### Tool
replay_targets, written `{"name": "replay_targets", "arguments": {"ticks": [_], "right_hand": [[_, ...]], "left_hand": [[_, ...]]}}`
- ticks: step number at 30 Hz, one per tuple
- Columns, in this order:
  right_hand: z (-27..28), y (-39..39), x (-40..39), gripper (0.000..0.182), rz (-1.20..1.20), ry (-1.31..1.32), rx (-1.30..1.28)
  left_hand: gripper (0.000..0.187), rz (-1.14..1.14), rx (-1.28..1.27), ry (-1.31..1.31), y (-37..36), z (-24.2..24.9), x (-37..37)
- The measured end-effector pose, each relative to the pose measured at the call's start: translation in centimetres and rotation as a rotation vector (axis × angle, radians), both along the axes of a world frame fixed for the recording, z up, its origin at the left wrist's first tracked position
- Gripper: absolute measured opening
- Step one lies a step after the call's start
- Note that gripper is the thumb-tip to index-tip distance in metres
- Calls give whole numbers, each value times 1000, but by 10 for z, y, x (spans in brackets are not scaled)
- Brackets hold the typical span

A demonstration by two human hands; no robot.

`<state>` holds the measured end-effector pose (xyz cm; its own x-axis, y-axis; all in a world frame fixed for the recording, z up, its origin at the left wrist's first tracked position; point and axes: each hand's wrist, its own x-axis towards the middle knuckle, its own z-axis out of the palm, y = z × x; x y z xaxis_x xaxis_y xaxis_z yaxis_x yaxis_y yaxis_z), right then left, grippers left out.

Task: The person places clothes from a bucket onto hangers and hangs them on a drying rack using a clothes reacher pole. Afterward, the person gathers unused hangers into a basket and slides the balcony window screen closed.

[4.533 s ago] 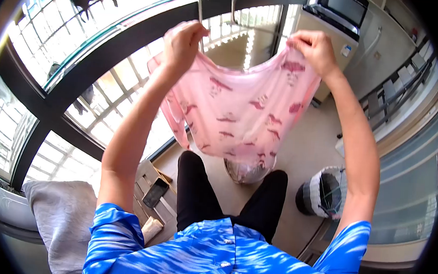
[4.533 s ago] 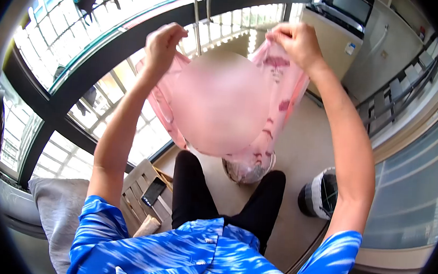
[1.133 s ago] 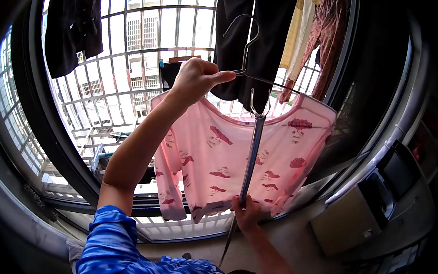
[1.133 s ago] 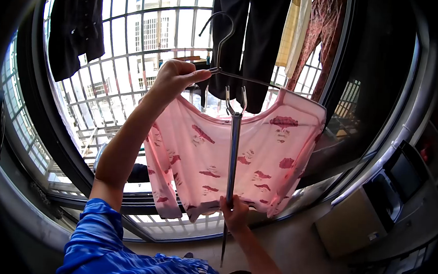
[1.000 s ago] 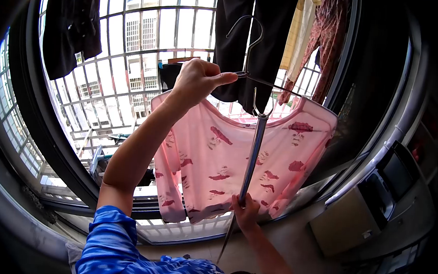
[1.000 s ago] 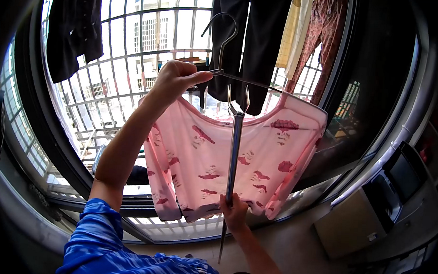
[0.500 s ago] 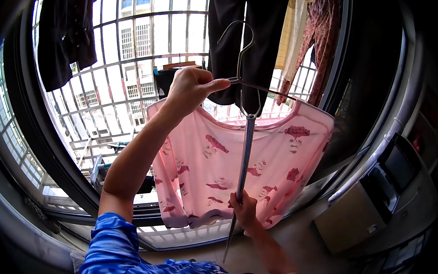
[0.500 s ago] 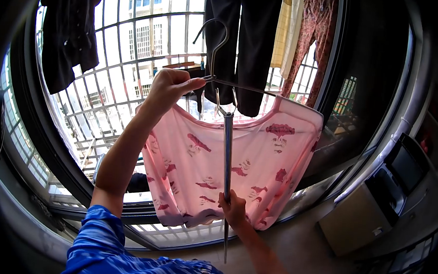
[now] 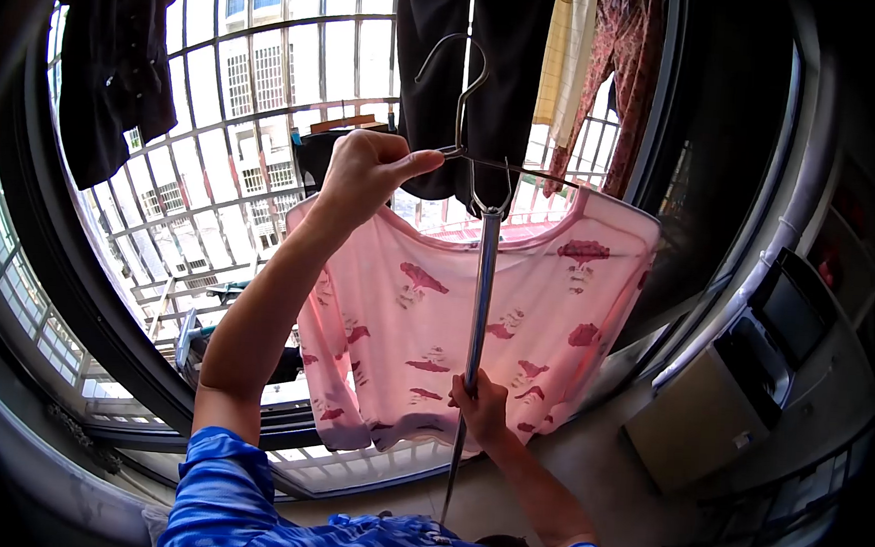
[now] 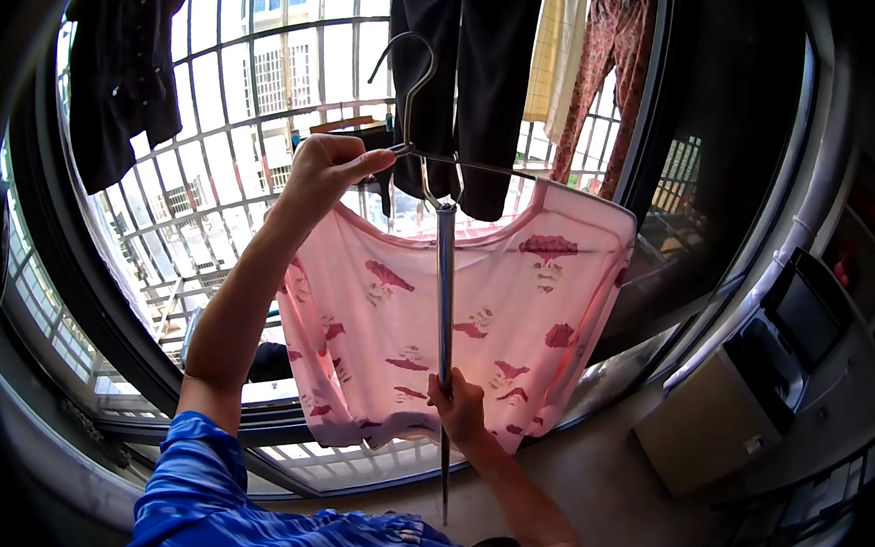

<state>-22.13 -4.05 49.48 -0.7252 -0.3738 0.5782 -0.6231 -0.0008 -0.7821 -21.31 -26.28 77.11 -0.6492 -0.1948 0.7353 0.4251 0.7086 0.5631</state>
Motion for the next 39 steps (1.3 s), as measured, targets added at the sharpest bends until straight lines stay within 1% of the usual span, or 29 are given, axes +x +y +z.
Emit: {"name": "replay_targets", "arguments": {"ticks": [1, 3, 5, 7, 11, 13, 20, 23, 26, 29, 31, 33, 34, 35, 38, 39], "right_hand": [[0, 0, 1, 20, -5, -3, 0], [2, -1, 2, 19, 4, 14, -12], [1, -1, 2, 19, 0, 21, -9], [-3, 0, 2, 18, -2, 24, -2], [-4, 1, 2, 18, -6, 31, 3], [-2, 2, 2, 18, -7, 30, 0], [2, 2, 4, 19, -10, 37, 7], [7, -3, 4, 19, -7, 36, -21], [9, -2, 4, 19, -24, 61, -48], [21, -3, 5, 18, -27, 96, -69], [29, -4, 5, 19, -58, 87, -76], [41, -2, 2, 19, -84, 87, -86], [45, -1, 0, 18, -74, 72, -110], [48, 0, -2, 16, -67, 59, -134], [63, 1, -3, 15, -73, 76, -141], [68, 1, -3, 15, -81, 76, -135]], "left_hand": [[50, -5, 0, -3, 1, -1, 0], [51, 73, -62, 80, 5, 1, 4], [52, 69, -49, 67, 6, 3, 7], [52, 93, -128, 126, 2, 4, 6], [52, 85, -101, 125, 5, 5, 6], [52, 66, -59, 41, 6, 3, 6], [50, 101, -77, 45, 9, 1, 15], [47, 68, -110, 25, 3, 0, 9], [43, 8, -44, 218, -6, -5, 0], [37, 79, -102, 301, -12, -2, 16], [33, 79, -112, 351, -20, -4, 23], [31, 303, -127, 284, -26, -3, 31], [31, 268, -17, 301, -22, 1, 37], [30, 347, -44, 380, -35, -4, 31], [32, 209, 211, 429, -60, -17, 23], [33, 206, 211, 455, -65, -20, 23]]}}
